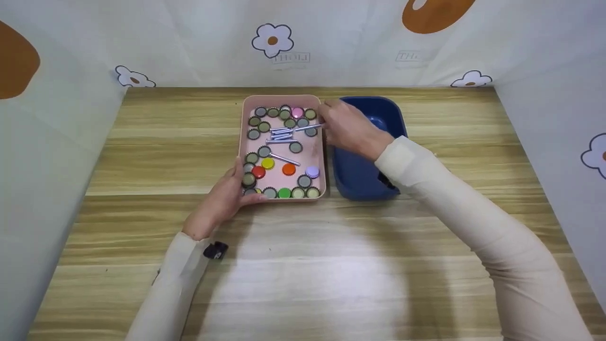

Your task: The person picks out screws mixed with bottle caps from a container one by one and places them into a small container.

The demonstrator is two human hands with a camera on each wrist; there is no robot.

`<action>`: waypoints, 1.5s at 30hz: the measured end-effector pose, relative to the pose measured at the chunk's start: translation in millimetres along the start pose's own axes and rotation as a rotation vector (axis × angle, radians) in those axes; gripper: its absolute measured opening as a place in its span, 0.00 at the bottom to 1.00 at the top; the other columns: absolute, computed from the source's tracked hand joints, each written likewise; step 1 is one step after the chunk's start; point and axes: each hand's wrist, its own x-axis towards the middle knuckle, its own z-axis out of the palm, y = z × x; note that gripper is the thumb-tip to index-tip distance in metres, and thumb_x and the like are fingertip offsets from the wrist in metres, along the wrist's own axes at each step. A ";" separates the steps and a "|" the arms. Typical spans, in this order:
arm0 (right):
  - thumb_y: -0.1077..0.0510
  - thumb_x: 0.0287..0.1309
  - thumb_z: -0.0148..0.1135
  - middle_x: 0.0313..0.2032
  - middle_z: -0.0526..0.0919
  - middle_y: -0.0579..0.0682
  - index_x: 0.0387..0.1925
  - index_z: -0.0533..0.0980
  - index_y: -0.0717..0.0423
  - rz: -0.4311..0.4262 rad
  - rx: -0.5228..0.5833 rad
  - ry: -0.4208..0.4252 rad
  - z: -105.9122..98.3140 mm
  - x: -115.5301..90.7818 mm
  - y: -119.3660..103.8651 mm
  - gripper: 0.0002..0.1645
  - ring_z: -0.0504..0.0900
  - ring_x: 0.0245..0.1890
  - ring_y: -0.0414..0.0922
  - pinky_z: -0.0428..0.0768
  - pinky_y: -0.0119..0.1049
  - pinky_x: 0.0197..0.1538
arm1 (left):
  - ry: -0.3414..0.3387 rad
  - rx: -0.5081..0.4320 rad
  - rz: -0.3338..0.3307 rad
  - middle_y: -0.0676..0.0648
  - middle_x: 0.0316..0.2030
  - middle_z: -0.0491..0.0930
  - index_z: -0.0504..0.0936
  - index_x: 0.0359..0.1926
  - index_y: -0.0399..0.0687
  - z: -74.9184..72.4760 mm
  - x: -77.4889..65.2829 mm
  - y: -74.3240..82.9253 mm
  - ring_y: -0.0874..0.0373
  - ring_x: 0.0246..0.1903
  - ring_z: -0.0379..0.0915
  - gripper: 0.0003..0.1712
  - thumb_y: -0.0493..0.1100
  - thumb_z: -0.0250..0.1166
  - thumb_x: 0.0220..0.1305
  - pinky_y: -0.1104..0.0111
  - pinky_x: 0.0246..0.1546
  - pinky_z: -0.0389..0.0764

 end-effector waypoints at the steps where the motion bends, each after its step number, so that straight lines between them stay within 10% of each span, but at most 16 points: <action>1: 0.70 0.63 0.58 0.44 0.81 0.62 0.48 0.77 0.66 0.000 0.005 0.003 -0.3 -0.2 2.3 0.12 0.82 0.47 0.56 0.85 0.46 0.54 | 0.000 -0.004 0.000 0.37 0.77 0.52 0.30 0.80 0.53 -0.2 0.0 -0.1 0.45 0.76 0.54 0.66 0.50 0.72 0.60 0.50 0.79 0.46; 45: 0.70 0.57 0.49 0.38 0.85 0.66 0.36 0.79 0.70 0.211 0.004 0.012 -2.5 -6.7 93.6 0.13 0.82 0.43 0.62 0.81 0.53 0.50 | -0.001 0.070 0.021 0.34 0.77 0.51 0.25 0.79 0.48 1.8 -3.4 1.7 0.43 0.76 0.55 0.68 0.49 0.72 0.60 0.50 0.78 0.51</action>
